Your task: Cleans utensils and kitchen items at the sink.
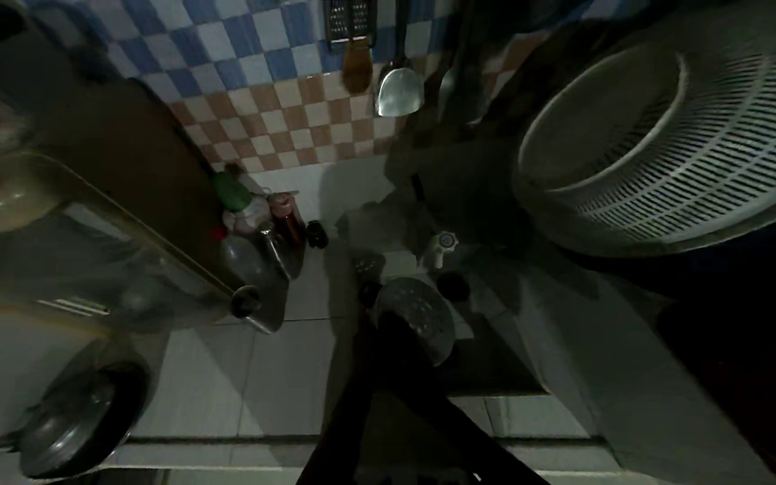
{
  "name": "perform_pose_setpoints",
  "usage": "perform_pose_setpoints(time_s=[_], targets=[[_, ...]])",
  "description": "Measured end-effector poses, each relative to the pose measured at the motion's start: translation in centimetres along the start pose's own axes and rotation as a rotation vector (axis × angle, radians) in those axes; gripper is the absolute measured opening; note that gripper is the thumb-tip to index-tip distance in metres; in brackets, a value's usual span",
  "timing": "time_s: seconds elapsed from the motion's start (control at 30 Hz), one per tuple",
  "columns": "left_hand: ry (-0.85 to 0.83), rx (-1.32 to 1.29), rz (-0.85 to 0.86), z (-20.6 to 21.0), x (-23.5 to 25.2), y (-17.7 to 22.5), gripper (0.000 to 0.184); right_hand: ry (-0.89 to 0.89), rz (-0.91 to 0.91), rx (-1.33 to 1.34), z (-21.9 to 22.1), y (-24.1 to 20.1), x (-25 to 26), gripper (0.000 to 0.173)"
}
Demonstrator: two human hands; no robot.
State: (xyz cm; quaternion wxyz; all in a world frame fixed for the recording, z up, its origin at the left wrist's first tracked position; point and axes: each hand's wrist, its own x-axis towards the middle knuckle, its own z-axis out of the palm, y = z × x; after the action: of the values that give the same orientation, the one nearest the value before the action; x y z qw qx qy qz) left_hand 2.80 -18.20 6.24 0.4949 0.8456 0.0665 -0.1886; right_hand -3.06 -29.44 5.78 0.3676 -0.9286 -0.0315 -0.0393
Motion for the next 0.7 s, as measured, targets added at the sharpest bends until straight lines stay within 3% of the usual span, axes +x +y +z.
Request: perform_pose_setpoints(time_s=[0.07, 0.1, 0.13, 0.2, 0.27, 0.33, 0.43, 0.5, 0.57, 0.63, 0.7], targets=[[0.051, 0.071, 0.023, -1.3, 0.1, -1.3, 0.062, 0.014, 0.000, -0.046, 0.2, 1.0, -2.0, 0.051], [0.073, -0.002, 0.028, -1.6, 0.3, -1.9, 0.058, 0.018, 0.044, -0.066, 0.0, 2.4, -1.8, 0.054], [0.081, -0.191, 0.003, -1.6, 0.3, -2.4, 0.047, 0.008, 0.087, -0.090, -0.3, 3.8, -1.1, 0.061], [0.063, -0.565, -0.090, -0.9, -0.5, -2.2, 0.049, 0.130, 0.096, -0.093, -0.4, 5.4, 1.2, 0.068], [0.005, -0.475, -0.045, 0.0, -1.1, -1.2, 0.043, 0.271, 0.050, -0.104, -0.2, 4.7, 4.1, 0.068], [-0.026, -0.204, 0.047, 0.8, -0.9, -0.6, 0.045, 0.243, 0.017, -0.096, 0.4, 2.0, 4.8, 0.066], [0.022, -0.042, 0.045, 0.1, -1.0, 0.5, 0.047, 0.042, -0.112, -0.155, 0.8, -1.7, 0.3, 0.063], [0.068, 0.010, 0.052, -1.4, -0.3, -0.1, 0.059, 0.018, -0.142, -0.150, 0.9, -0.6, -3.3, 0.053], [0.104, -0.206, 0.042, -2.2, 0.5, -1.5, 0.048, 0.071, -0.024, -0.098, 0.6, 2.6, -4.0, 0.053], [0.087, -0.513, -0.010, -2.1, 0.6, -2.6, 0.055, 0.190, 0.050, -0.081, -0.2, 5.5, -2.0, 0.062], [0.011, -0.550, -0.005, -1.5, -0.5, -2.4, 0.054, 0.302, 0.065, -0.047, -1.5, 5.8, 1.0, 0.068]])
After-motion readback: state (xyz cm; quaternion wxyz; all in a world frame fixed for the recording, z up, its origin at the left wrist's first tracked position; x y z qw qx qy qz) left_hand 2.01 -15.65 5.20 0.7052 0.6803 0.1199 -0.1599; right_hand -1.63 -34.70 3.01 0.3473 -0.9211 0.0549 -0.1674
